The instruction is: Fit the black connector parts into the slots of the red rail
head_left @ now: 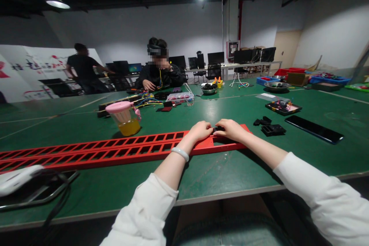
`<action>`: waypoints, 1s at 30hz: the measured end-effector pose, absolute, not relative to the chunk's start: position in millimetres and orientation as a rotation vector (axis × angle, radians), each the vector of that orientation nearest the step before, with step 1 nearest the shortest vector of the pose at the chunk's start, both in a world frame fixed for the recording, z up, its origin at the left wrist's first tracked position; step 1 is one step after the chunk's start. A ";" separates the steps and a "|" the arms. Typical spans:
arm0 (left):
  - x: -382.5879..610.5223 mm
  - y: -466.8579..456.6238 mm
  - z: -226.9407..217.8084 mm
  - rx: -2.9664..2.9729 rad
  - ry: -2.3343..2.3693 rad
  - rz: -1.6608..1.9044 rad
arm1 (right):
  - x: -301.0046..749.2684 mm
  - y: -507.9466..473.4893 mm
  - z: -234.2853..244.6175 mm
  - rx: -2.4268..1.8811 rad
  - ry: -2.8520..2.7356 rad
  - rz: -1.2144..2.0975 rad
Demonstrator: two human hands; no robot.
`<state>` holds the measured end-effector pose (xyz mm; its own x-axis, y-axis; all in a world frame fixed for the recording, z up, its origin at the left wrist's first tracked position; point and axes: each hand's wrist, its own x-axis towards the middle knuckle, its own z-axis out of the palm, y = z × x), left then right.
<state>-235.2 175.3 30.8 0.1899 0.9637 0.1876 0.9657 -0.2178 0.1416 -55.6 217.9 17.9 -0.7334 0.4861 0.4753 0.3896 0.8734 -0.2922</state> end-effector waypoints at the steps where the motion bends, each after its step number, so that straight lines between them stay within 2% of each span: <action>1: -235.1 175.3 31.0 -2.417 -1.970 -0.369 | -55.6 217.7 18.0 -0.636 -2.490 0.235; 9: -234.8 173.5 30.9 -2.411 -1.965 -0.367 | -56.9 216.8 19.4 -0.660 -2.471 0.247; 30: -236.7 174.8 27.8 -2.401 -1.907 -0.352 | -58.9 208.8 23.5 -0.879 -2.632 0.021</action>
